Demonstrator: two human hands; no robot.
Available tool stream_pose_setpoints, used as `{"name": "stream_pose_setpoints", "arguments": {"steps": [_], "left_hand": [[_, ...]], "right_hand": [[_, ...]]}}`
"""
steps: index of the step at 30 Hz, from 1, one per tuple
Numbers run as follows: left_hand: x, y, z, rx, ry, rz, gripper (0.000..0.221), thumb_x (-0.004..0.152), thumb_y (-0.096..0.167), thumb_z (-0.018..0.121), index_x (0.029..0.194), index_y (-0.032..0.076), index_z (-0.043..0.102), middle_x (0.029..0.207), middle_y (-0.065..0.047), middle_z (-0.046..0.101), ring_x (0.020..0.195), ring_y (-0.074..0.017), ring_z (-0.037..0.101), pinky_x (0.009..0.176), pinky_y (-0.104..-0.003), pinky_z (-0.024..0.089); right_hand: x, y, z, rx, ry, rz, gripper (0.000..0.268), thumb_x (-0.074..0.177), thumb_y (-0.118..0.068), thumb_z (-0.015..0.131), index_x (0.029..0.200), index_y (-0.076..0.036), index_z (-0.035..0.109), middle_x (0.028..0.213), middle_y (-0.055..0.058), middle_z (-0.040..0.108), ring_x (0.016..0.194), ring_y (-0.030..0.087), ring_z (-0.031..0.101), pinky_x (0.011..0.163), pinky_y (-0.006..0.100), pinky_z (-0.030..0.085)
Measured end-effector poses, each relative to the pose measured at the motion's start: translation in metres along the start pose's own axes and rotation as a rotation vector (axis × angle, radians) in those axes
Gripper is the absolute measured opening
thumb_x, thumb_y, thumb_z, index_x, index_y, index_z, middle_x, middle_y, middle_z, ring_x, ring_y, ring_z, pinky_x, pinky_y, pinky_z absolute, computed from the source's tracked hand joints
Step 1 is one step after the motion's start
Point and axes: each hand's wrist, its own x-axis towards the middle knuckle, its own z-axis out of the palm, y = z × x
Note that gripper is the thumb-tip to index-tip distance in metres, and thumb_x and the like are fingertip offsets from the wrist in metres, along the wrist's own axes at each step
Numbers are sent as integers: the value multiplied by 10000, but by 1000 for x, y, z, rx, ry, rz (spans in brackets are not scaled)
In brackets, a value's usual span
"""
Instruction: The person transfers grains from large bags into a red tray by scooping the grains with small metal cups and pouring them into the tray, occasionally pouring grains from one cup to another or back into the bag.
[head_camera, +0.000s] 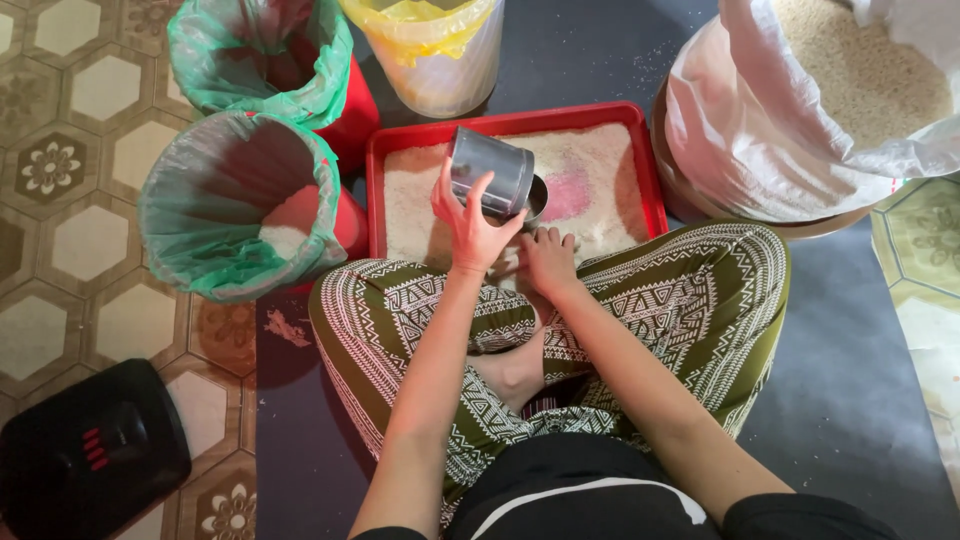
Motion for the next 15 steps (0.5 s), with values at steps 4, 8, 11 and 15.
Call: {"name": "stream_pose_setpoints", "arguments": {"steps": [4, 8, 11, 15], "left_hand": [[-8, -21, 10, -112, 81, -200, 858, 541, 421, 971, 1290, 233, 597, 1559, -207, 346, 1393, -377, 391, 1155, -560, 300], [-1, -28, 6, -87, 190, -633, 937, 502, 462, 980, 1333, 345, 563, 1345, -146, 471, 1205, -353, 528, 1063, -526, 404], [-1, -38, -6, 64, 132, -908, 850, 507, 532, 976, 1250, 405, 582, 1399, -127, 416, 1263, -357, 486, 1042, -559, 388], [-11, -58, -4, 253, -57, -1060, 803, 511, 507, 927, 1218, 371, 573, 1503, -183, 303, 1304, -430, 404, 964, -679, 369]], "right_hand": [[1, -1, -4, -45, -4, 19, 292, 876, -239, 683, 1147, -214, 577, 1101, 88, 575, 1100, 304, 516, 915, 509, 368], [-4, -4, -19, -31, -73, 45, 255, 918, -152, 605, 1151, -241, 548, 1130, 85, 578, 1121, 304, 512, 931, 533, 347], [-8, -6, -28, -26, -98, 48, 263, 909, -121, 600, 1134, -234, 524, 1129, 96, 581, 1118, 319, 521, 933, 548, 346], [-7, -6, -38, 1, -127, 67, 287, 903, -110, 616, 1146, -226, 517, 1163, 102, 584, 1146, 316, 515, 967, 565, 336]]}}
